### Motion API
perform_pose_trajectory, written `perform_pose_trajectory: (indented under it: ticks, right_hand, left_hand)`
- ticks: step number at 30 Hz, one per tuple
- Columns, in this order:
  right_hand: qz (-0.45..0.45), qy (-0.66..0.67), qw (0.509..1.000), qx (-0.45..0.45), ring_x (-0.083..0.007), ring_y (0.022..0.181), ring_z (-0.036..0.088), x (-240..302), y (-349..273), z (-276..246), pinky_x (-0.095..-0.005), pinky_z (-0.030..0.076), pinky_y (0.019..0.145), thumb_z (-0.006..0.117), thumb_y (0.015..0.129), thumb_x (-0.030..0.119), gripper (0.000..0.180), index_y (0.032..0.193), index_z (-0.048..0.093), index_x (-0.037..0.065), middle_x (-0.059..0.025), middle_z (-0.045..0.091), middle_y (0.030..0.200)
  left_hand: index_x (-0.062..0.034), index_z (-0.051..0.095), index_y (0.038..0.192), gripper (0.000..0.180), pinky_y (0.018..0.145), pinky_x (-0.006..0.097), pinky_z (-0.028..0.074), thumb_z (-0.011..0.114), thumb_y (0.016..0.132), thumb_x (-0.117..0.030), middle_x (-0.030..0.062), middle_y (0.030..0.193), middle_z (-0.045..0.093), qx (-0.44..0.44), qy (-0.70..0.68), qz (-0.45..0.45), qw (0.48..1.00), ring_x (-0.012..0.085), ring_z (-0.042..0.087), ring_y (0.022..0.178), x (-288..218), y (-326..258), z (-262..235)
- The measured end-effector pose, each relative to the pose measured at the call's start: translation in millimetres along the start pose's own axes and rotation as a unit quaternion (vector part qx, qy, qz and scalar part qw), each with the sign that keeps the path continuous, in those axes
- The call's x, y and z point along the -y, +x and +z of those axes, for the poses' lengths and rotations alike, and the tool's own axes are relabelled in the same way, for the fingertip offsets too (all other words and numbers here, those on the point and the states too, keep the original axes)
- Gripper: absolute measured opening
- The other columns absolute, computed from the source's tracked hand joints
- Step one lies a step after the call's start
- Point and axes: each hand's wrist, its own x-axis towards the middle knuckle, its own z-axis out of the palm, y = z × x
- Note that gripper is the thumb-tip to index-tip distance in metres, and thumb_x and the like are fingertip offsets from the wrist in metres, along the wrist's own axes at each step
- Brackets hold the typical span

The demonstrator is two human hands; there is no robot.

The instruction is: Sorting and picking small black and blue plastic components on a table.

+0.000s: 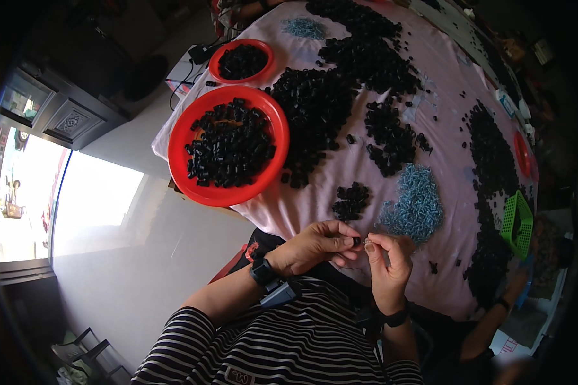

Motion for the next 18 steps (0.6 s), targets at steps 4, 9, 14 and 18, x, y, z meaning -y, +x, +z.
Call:
perform_pose_trajectory:
  ticks: [4,9,14,18]
  right_hand:
    - [0.012,-0.011,1.0,-0.002,-0.0197,0.088,0.059,-1.1,-1.4,2.3,-0.0332,0.046,0.085,0.071,0.092,0.0,0.012,0.103,0.07,0.003,-0.0052,0.069,0.097]
    - [0.063,0.039,0.997,0.0,-0.0158,0.086,0.058,-9.6,-8.2,-0.7,-0.0306,0.047,0.081,0.07,0.092,-0.001,0.012,0.104,0.069,0.001,-0.0055,0.067,0.095]
    - [0.127,0.051,0.99,-0.029,-0.0168,0.087,0.06,-9.4,-10.4,1.7,-0.0309,0.047,0.081,0.068,0.094,0.001,0.01,0.104,0.069,0.0,-0.0064,0.067,0.094]
    - [0.089,-0.006,0.996,-0.014,-0.0227,0.09,0.06,-6.8,-9.1,0.2,-0.037,0.044,0.088,0.073,0.087,-0.002,0.018,0.103,0.072,0.006,-0.0052,0.069,0.093]
  left_hand:
    - [-0.0036,0.066,0.121,0.024,0.071,0.022,0.054,0.068,0.101,-0.015,-0.0003,0.095,0.067,0.0,0.006,0.013,1.0,0.0079,0.064,0.081,2.8,0.6,1.6]
    - [-0.003,0.063,0.123,0.025,0.068,0.02,0.052,0.067,0.1,-0.011,0.0011,0.1,0.067,0.026,0.017,-0.019,0.999,0.0082,0.065,0.083,11.0,3.1,-15.1]
    - [-0.0012,0.058,0.132,0.033,0.076,0.023,0.058,0.065,0.1,-0.008,0.0102,0.115,0.071,0.036,0.008,-0.008,0.999,0.0162,0.072,0.101,0.8,-1.7,-1.3]
    - [-0.004,0.063,0.123,0.027,0.073,0.021,0.055,0.07,0.098,-0.014,0.0017,0.104,0.068,0.034,0.037,0.007,0.999,0.0123,0.071,0.094,4.8,-5.5,-4.6]
